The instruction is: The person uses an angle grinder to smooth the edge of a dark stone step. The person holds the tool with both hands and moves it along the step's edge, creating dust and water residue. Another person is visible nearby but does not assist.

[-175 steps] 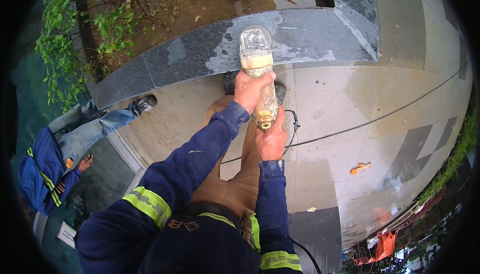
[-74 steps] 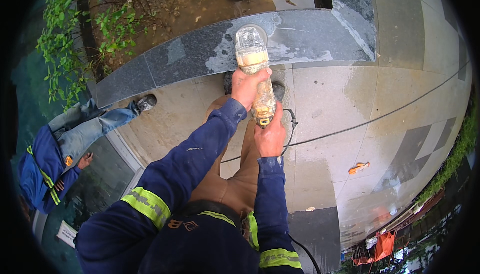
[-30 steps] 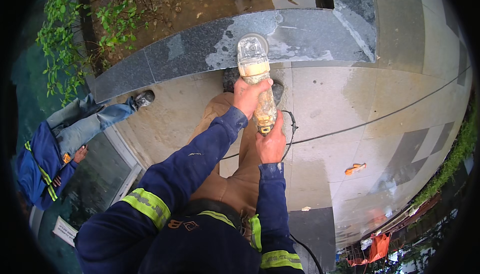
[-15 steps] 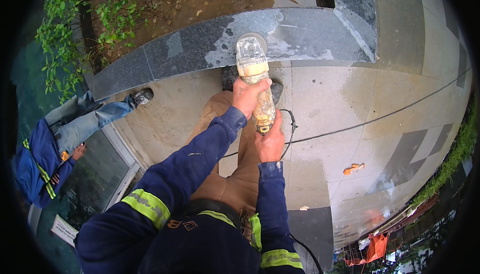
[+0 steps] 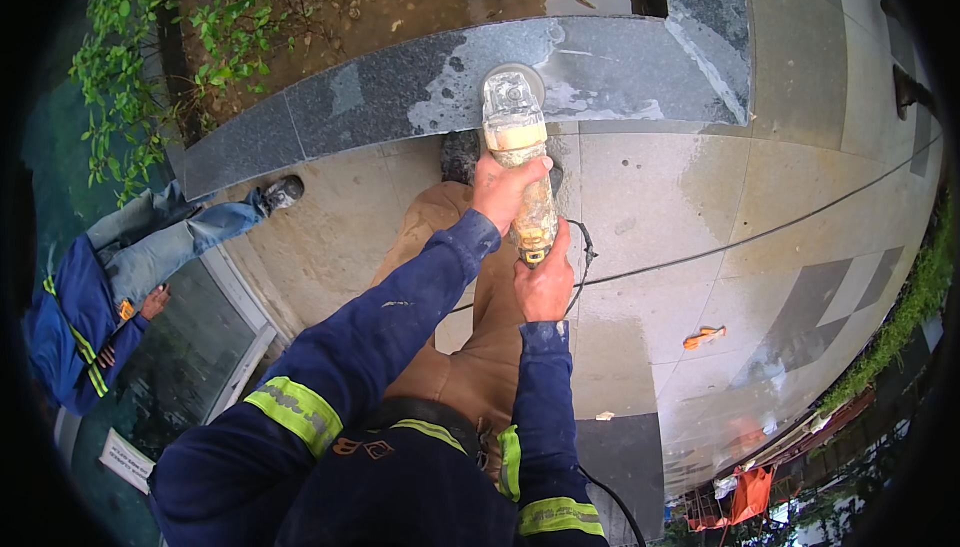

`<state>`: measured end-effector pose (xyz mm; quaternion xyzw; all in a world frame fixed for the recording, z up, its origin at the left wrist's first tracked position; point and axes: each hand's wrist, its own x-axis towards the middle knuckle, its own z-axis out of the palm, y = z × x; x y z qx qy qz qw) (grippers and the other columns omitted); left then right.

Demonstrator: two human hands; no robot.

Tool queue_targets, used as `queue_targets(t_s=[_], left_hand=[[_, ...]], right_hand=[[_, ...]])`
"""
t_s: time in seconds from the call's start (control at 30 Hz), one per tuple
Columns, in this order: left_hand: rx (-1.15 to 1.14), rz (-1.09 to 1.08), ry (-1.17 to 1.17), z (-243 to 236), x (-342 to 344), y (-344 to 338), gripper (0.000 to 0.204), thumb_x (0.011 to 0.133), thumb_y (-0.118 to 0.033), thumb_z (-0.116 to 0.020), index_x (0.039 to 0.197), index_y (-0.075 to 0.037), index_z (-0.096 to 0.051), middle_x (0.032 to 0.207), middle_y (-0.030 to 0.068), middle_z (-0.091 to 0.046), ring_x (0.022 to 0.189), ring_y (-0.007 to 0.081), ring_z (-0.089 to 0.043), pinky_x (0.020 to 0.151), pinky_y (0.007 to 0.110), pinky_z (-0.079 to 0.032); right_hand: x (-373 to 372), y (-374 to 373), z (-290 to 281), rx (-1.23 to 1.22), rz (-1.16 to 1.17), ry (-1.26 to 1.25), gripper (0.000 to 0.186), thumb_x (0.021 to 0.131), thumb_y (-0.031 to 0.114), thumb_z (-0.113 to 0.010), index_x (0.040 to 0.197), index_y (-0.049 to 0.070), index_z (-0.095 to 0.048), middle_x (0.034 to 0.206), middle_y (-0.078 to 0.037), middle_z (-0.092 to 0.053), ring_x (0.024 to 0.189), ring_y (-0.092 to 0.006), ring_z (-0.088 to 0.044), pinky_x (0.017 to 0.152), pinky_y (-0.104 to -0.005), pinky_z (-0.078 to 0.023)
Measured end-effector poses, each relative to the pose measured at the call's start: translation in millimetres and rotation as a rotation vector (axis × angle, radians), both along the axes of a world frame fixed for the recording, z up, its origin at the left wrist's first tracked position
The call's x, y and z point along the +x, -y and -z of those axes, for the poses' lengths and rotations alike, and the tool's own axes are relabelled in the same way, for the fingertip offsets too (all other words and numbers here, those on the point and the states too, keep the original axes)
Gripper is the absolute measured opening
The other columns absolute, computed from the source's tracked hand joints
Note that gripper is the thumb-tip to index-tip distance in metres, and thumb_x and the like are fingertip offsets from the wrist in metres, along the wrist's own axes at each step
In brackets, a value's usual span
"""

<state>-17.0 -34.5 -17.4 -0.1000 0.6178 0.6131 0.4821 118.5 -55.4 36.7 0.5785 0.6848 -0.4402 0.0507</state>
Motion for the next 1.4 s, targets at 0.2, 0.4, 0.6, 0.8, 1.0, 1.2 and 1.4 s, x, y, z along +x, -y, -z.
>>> queue_targets(t_s=[0.2,0.4,0.6,0.8,1.0,1.2,1.4], left_hand=[[-0.013,-0.018,0.022,2,-5,2,0.029,0.082,-0.007,-0.075,0.108,-0.002,-0.065,0.096,0.0038,-0.068,0.083,0.0132,-0.064,0.075,0.031,-0.053],[0.013,0.001,-0.015,-2,-3,-2,0.029,0.082,-0.006,-0.075,0.108,-0.001,-0.065,0.096,0.0038,-0.068,0.083,0.0137,-0.064,0.074,0.031,-0.053],[-0.026,-0.001,0.029,-1,-4,4,0.029,0.081,-0.007,-0.076,0.108,-0.002,-0.065,0.097,0.0041,-0.068,0.084,0.0134,-0.064,0.075,0.031,-0.053],[0.024,0.001,0.022,2,1,-3,0.031,0.08,-0.006,-0.077,0.108,-0.002,-0.064,0.096,0.0044,-0.068,0.082,0.0133,-0.064,0.073,0.03,-0.053],[-0.012,-0.045,0.025,9,-12,7,0.035,0.077,-0.005,-0.078,0.108,-0.002,-0.062,0.095,0.0051,-0.068,0.08,0.0135,-0.064,0.071,0.031,-0.054],[-0.012,0.008,0.004,0,8,15,0.025,0.08,-0.007,-0.076,0.103,-0.001,-0.067,0.093,0.0039,-0.069,0.078,0.0128,-0.064,0.07,0.03,-0.053],[-0.001,0.011,-0.032,8,7,1,0.024,0.08,-0.007,-0.076,0.102,-0.001,-0.068,0.091,0.0031,-0.069,0.078,0.0124,-0.064,0.07,0.03,-0.053]], right_hand=[[-5,0,3,-0.025,0.001,-0.027,0.087,0.07,-0.002,-0.072,0.146,0.009,-0.03,0.096,-0.032,-0.066,0.089,-0.0524,-0.062,0.075,-0.0545,-0.05],[-4,0,2,-0.019,0.021,-0.017,0.087,0.07,-0.002,-0.071,0.146,0.009,-0.03,0.097,-0.032,-0.065,0.091,-0.052,-0.062,0.075,-0.0543,-0.05],[-4,5,1,-0.027,0.017,-0.023,0.087,0.07,-0.002,-0.071,0.146,0.009,-0.03,0.097,-0.032,-0.065,0.09,-0.0518,-0.062,0.076,-0.0541,-0.05],[0,2,6,0.021,0.027,-0.025,0.086,0.07,-0.003,-0.071,0.146,0.009,-0.03,0.096,-0.031,-0.066,0.089,-0.0517,-0.062,0.075,-0.0542,-0.05],[-14,2,5,-0.108,0.045,0.025,0.082,0.071,-0.002,-0.07,0.143,0.011,-0.034,0.099,-0.029,-0.066,0.095,-0.0492,-0.063,0.077,-0.0508,-0.052],[5,14,-1,-0.068,0.039,0.027,0.084,0.071,-0.003,-0.071,0.145,0.01,-0.033,0.1,-0.03,-0.066,0.094,-0.0502,-0.063,0.077,-0.0514,-0.052],[4,4,7,-0.022,0.047,-0.014,0.088,0.069,-0.003,-0.073,0.146,0.01,-0.03,0.099,-0.03,-0.067,0.092,-0.0501,-0.064,0.076,-0.0512,-0.053]])
